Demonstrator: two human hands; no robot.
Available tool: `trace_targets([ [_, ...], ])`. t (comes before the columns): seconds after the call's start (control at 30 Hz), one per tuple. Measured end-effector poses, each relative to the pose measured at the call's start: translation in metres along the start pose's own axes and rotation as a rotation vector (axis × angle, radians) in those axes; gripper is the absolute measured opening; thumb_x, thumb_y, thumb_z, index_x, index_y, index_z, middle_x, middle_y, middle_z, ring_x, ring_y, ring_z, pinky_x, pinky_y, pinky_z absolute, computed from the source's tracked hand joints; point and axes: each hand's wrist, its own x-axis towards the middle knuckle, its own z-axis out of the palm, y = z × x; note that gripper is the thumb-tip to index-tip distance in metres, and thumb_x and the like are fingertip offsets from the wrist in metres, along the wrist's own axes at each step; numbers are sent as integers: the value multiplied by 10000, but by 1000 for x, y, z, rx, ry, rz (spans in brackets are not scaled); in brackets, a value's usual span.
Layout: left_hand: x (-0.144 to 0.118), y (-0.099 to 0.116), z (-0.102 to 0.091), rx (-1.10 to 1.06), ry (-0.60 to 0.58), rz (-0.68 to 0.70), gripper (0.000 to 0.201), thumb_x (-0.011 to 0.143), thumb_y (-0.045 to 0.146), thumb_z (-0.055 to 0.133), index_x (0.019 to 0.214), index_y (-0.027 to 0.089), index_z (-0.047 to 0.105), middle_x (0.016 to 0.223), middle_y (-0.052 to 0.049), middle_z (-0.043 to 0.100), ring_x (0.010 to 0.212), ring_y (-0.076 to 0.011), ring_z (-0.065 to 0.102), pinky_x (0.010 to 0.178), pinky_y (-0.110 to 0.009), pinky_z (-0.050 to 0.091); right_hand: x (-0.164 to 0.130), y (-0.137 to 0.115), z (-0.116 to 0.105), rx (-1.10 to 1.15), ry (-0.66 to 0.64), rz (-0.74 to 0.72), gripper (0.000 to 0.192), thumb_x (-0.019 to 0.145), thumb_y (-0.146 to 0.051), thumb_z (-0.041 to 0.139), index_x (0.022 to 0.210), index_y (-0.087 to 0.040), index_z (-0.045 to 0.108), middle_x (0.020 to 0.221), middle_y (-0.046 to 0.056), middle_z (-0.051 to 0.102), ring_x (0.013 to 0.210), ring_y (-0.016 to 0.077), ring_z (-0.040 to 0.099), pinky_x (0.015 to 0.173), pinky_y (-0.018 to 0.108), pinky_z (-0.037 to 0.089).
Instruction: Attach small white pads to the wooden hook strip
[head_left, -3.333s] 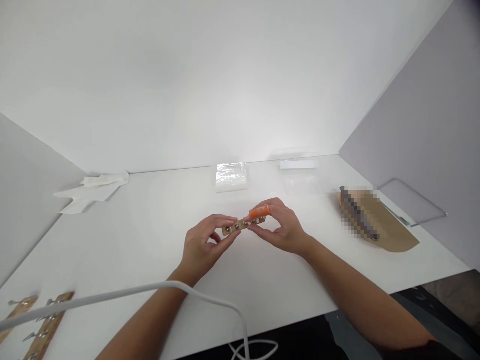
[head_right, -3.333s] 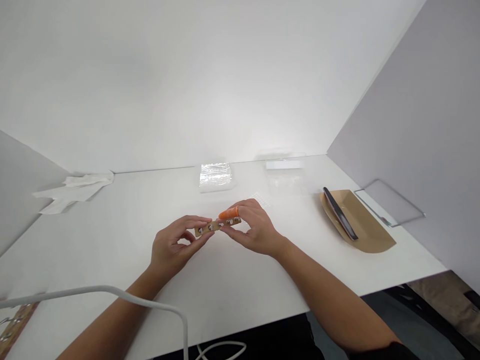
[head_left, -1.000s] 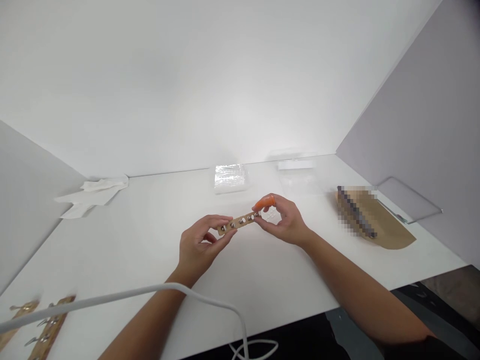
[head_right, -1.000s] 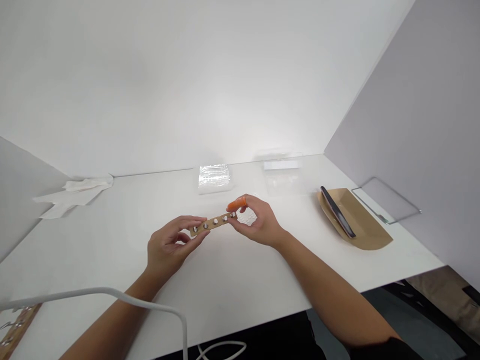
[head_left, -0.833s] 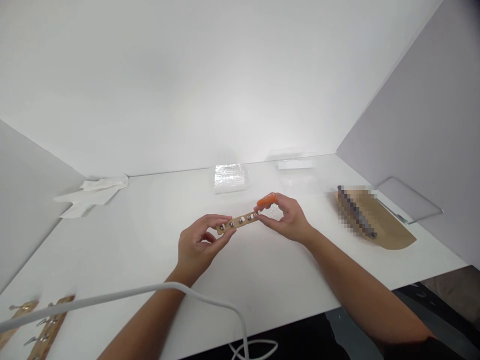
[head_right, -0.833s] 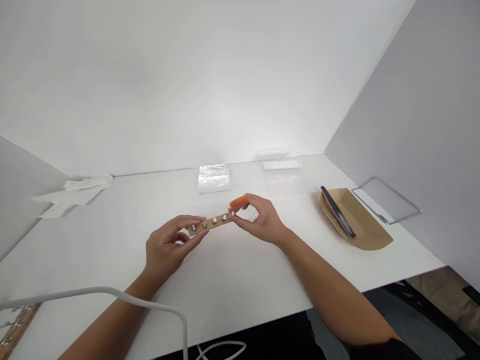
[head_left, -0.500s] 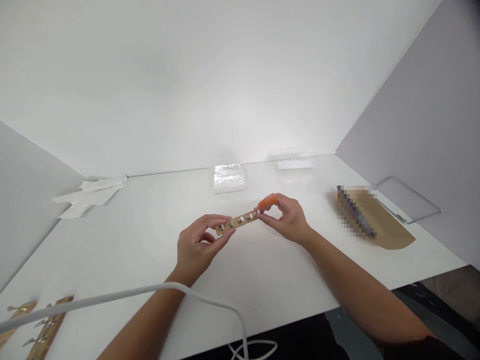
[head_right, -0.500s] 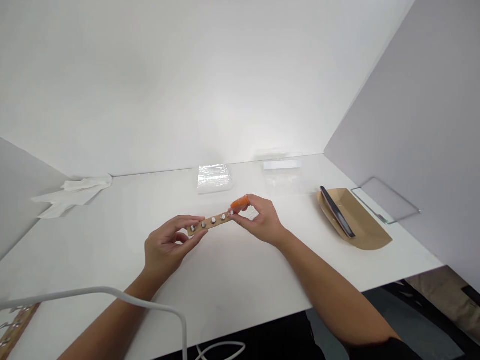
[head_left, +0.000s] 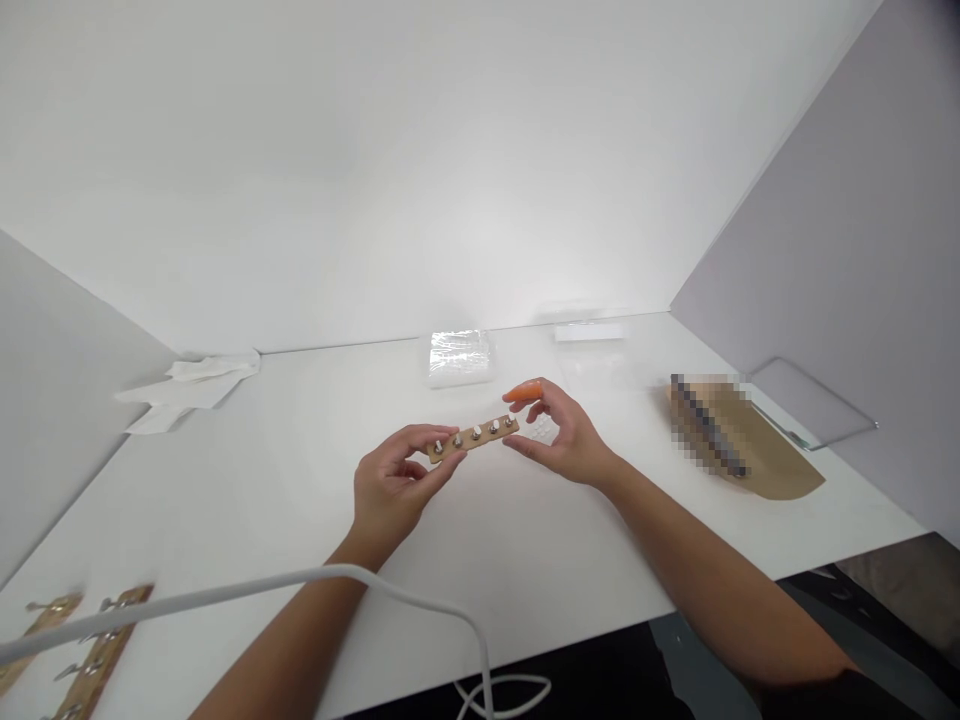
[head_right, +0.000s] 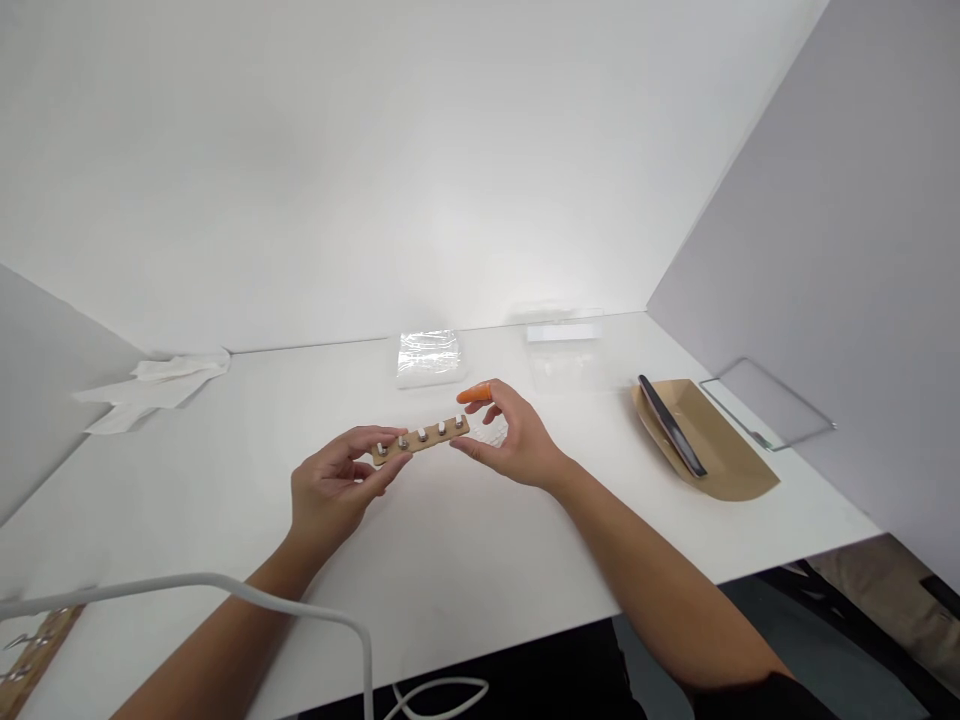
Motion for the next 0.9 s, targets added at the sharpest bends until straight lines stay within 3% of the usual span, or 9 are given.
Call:
trace_targets([
  [0.1,-2,-2,1,-112,17,-94,250,833,377,865,1008,225,771,1069,-63,809,650,-140,711,421,-231,589,-1,-1,5,127,-89,86,381,962,-427,742,1281,-258,620,1235,87,707,1075,216,694,903,390,589],
  [0.23,-5,-6,4,-215,-28,-163,297,814,376,884,1006,196,747,1084,-93,798,686,-151,707,433,-234,574,-8,-6,22,316,-191,163,358,1007,-484,669,1256,-234,610,1049,63,708,924,192,690,841,376,597],
  [0.37,-8,-5,7,-209,-72,-113,216,855,339,853,965,204,727,1092,-83,786,816,-174,724,523,-242,580,-14,-15,38,501,-150,236,312,976,-488,718,1123,-235,611,967,45,698,849,179,686,667,293,555],
  [0.47,-10,-1,8,-169,-101,-21,159,873,287,834,973,225,727,1084,-65,787,898,-192,741,601,-262,602,-15,-18,40,582,-134,284,306,931,-471,780,1068,-236,642,836,9,674,741,152,639,623,276,525],
  [0.7,-8,-1,8,-110,-175,102,126,898,254,800,984,217,717,1076,-75,789,915,-197,755,592,-261,612,-15,-11,37,501,-137,283,274,856,-405,857,1006,-238,701,832,8,672,741,162,617,636,294,505],
  [0.9,-6,0,6,-55,-193,98,124,906,264,797,1021,243,756,1046,-42,793,883,-172,754,600,-247,641,-10,-12,29,319,-85,156,223,865,-438,840,931,-243,755,985,41,631,847,179,621,746,333,535],
])
